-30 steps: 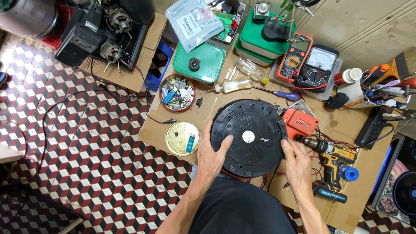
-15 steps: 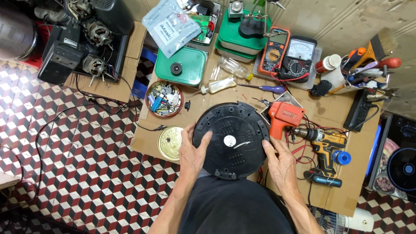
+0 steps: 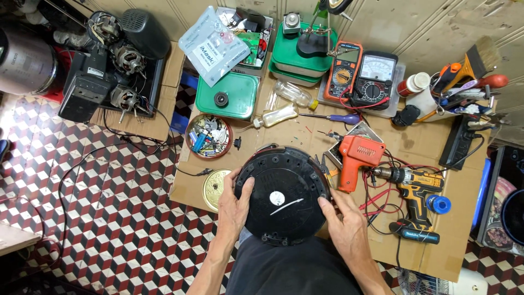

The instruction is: Disassembling and inspecting the components of an electric multi-cooker.

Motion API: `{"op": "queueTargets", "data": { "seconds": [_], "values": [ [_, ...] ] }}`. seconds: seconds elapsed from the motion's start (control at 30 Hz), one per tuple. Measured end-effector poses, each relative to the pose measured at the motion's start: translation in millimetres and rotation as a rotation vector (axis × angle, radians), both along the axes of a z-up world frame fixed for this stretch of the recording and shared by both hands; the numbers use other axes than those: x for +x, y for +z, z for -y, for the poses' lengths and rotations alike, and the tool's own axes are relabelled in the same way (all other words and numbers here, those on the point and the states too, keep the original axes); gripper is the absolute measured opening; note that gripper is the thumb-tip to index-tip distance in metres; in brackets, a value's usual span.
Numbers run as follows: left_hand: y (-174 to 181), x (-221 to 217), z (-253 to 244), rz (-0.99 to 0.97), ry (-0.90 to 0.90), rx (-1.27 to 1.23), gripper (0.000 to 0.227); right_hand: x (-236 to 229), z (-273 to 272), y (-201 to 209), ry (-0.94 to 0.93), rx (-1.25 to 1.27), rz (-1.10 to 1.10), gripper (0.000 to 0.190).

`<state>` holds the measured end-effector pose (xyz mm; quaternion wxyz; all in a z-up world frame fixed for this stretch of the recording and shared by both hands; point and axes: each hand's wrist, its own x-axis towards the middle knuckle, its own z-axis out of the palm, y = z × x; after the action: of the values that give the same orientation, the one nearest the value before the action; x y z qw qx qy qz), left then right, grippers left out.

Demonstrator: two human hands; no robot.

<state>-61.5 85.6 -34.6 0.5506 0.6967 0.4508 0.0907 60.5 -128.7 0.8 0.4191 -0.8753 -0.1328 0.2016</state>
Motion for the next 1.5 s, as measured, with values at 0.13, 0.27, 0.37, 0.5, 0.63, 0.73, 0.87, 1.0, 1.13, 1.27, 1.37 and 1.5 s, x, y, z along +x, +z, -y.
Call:
{"op": "queueTargets", "data": {
  "seconds": [0.13,0.27,0.37,0.5,0.63,0.73,0.87,1.0,1.13,1.27,1.37,1.5],
  "values": [
    [-1.5,-4.8,-0.7,0.018,0.016,0.043,0.052,-4.1,-6.8,3.8,0.016,0.007,-0.015,0.041],
    [-2.4,-13.2,-6.1,0.040,0.017,-0.026,0.060,-9.4,-11.2,0.3,0.028,-0.093,-0.104,0.046],
    [-9.2,-22.3,-11.5,0.034,0.029,-0.101,0.060,-13.0,-12.1,-4.0,0.095,-0.075,-0.068,0.053],
    [-16.3,-25.9,-13.8,0.032,0.001,-0.077,0.059,-12.4,-9.4,-10.2,0.215,0.080,0.160,0.060],
    [-17.2,-27.7,-15.1,0.058,0.001,-0.116,0.059,-8.7,-14.3,-8.0,0.215,0.114,0.107,0.062],
    [-19.4,-28.2,-16.6,0.004,0.002,-0.142,0.059,-8.1,-14.8,-11.2,0.218,0.096,0.174,0.056],
    [-22.0,-30.1,-17.3,0.062,0.001,-0.139,0.057,-7.2,-14.3,-12.6,0.265,0.085,0.214,0.055],
    [-25.9,-30.0,-19.3,0.113,0.029,-0.086,0.052,-8.2,-17.5,-10.9,0.296,0.081,0.267,0.054],
    [-28.3,-31.6,-20.8,0.075,0.050,-0.126,0.050,-10.4,-17.1,-10.7,0.291,0.074,0.243,0.054],
    [-30.7,-32.1,-21.6,0.081,-0.004,-0.070,0.050,-11.1,-15.8,-11.9,0.291,0.079,0.277,0.054],
    [-23.9,-29.5,-22.3,0.065,-0.055,-0.014,0.053,-12.9,-14.8,-11.3,0.285,0.078,0.293,0.054],
    [-13.9,-25.3,-26.0,-0.031,-0.086,-0.125,0.058,-17.4,-13.2,-14.3,0.260,0.065,0.328,0.055]
  ]
}}
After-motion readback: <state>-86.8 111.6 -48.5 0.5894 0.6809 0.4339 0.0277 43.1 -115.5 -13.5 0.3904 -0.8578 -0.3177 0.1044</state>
